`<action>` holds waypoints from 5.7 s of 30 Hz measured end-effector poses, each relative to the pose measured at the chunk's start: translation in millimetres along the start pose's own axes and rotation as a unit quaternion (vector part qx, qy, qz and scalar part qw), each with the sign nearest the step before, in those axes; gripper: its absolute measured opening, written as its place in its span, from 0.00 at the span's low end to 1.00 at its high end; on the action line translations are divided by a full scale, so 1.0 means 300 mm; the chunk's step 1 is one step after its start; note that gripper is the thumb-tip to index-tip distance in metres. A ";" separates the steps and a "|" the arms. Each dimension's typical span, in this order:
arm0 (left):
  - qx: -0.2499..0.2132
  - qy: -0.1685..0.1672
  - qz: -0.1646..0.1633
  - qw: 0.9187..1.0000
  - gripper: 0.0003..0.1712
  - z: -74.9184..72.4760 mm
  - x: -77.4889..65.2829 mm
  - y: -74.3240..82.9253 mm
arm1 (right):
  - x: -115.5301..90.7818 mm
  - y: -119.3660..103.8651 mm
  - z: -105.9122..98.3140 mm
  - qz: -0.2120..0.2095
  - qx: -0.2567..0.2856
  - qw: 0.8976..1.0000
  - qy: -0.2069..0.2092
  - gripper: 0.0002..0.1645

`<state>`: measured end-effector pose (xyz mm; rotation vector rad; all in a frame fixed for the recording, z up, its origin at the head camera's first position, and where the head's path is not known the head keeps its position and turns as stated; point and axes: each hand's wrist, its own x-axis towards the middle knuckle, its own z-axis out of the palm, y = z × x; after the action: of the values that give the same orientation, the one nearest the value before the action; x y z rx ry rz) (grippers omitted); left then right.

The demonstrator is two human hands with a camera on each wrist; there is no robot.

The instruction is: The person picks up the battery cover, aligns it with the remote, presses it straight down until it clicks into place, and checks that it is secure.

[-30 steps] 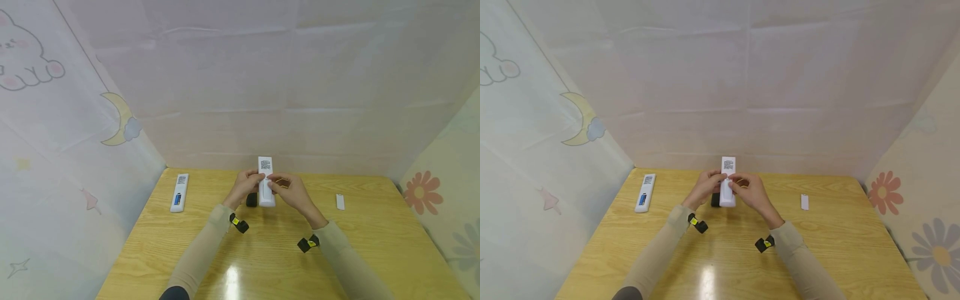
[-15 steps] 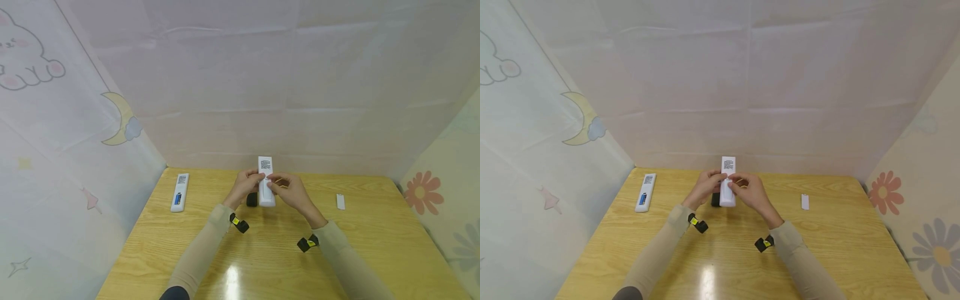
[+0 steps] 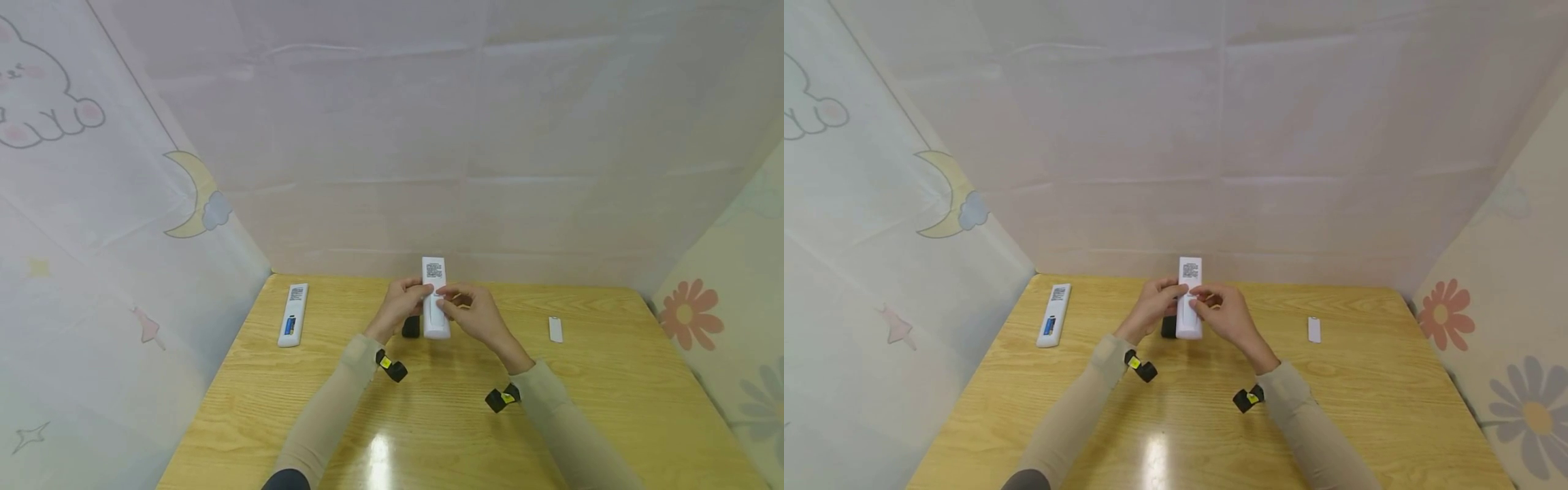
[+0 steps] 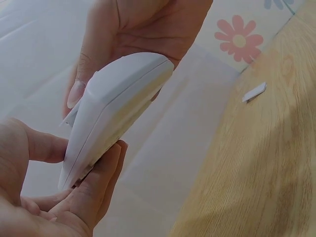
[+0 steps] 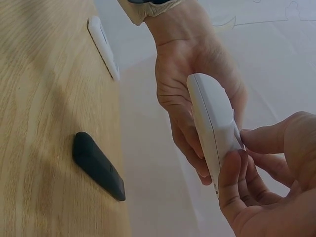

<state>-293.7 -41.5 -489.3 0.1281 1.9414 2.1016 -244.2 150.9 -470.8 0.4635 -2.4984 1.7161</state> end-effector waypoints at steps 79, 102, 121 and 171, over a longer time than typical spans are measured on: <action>-0.008 0.009 0.000 1.000 0.29 0.021 -0.018 -0.003 | -0.013 0.036 0.005 0.061 0.043 0.997 0.007 0.32; -0.007 0.001 0.006 1.000 0.30 0.026 -0.020 -0.002 | -0.002 0.038 -0.007 0.163 0.141 0.975 -0.042 0.35; 0.003 0.004 0.000 1.000 0.29 0.043 -0.026 0.004 | -0.008 0.041 -0.021 0.168 0.158 0.971 -0.056 0.30; 0.004 -0.012 0.001 1.000 0.35 0.034 -0.030 0.015 | 0.000 0.048 -0.018 0.163 0.125 0.978 -0.037 0.34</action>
<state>-283.2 -34.3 -482.9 0.1570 1.9371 2.0840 -248.9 160.7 -481.7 0.1378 -2.5334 2.1850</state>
